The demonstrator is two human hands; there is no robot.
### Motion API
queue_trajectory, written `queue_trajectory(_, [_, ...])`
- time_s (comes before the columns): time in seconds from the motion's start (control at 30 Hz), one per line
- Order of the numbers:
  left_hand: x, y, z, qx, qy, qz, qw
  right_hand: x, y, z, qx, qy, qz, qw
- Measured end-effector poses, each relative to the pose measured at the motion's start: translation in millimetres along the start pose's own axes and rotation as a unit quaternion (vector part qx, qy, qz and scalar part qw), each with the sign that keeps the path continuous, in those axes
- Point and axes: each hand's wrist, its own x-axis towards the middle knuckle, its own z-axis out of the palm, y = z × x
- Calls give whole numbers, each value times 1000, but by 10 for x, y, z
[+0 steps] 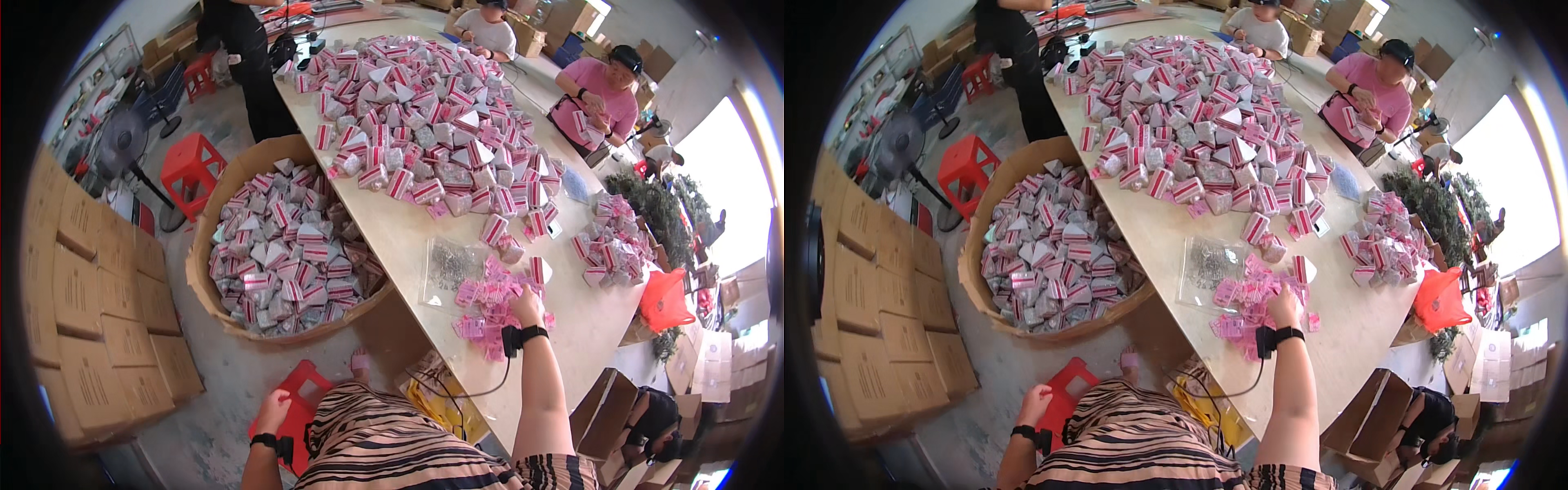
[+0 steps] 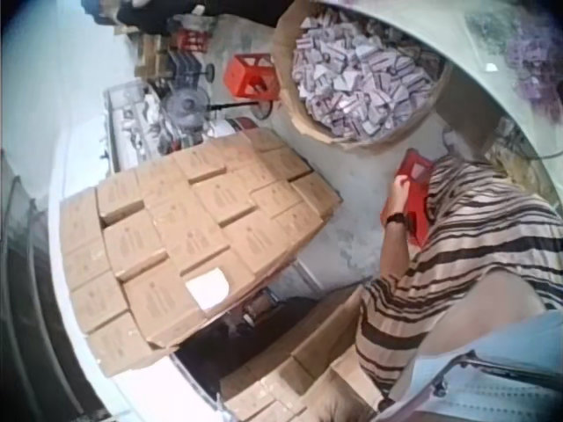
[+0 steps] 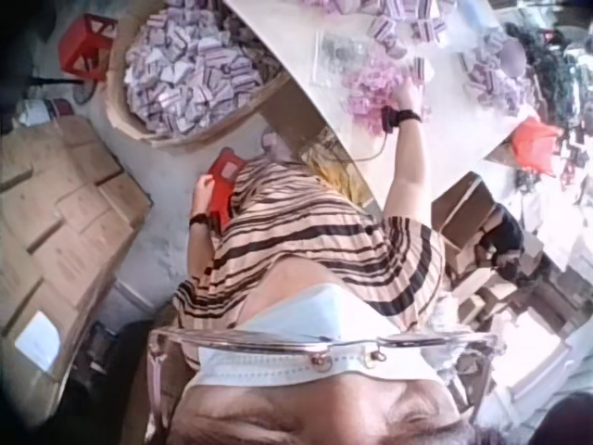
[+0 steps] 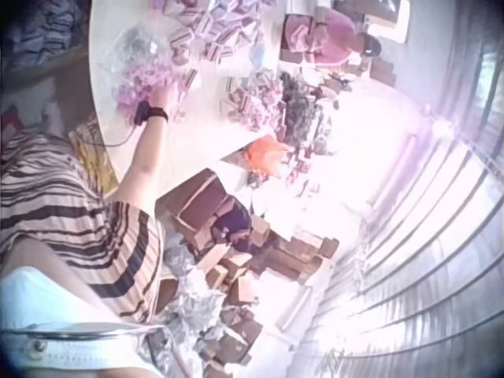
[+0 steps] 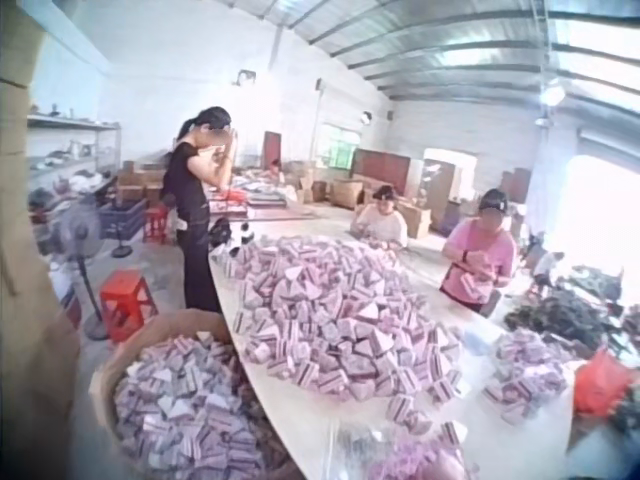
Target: Assembling small triangular favor boxes and inspecting an electronic device with a QR code.
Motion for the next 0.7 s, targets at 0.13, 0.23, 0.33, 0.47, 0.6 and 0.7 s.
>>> queue_trajectory(0.13, [909,928,-207,110,-50,54,991,-230,-184,-202,-88,22,20,996])
queue_trajectory(0.23, [1481,1129,-210,193,-82,149,966,-417,-108,-214,-97,111,-14,989])
queue_trajectory(0.33, [1834,1690,-135,207,-125,124,962,-561,187,-267,-9,196,-61,979])
queue_trajectory(0.47, [2058,2138,74,229,-183,171,941,-1013,775,-172,14,99,22,995])
queue_trajectory(0.6, [2132,2777,225,243,-241,207,916,-1826,1509,455,149,-308,36,939])
queue_trajectory(0.7, [2233,3188,345,230,-243,235,913,-2483,1689,976,304,-534,135,777])
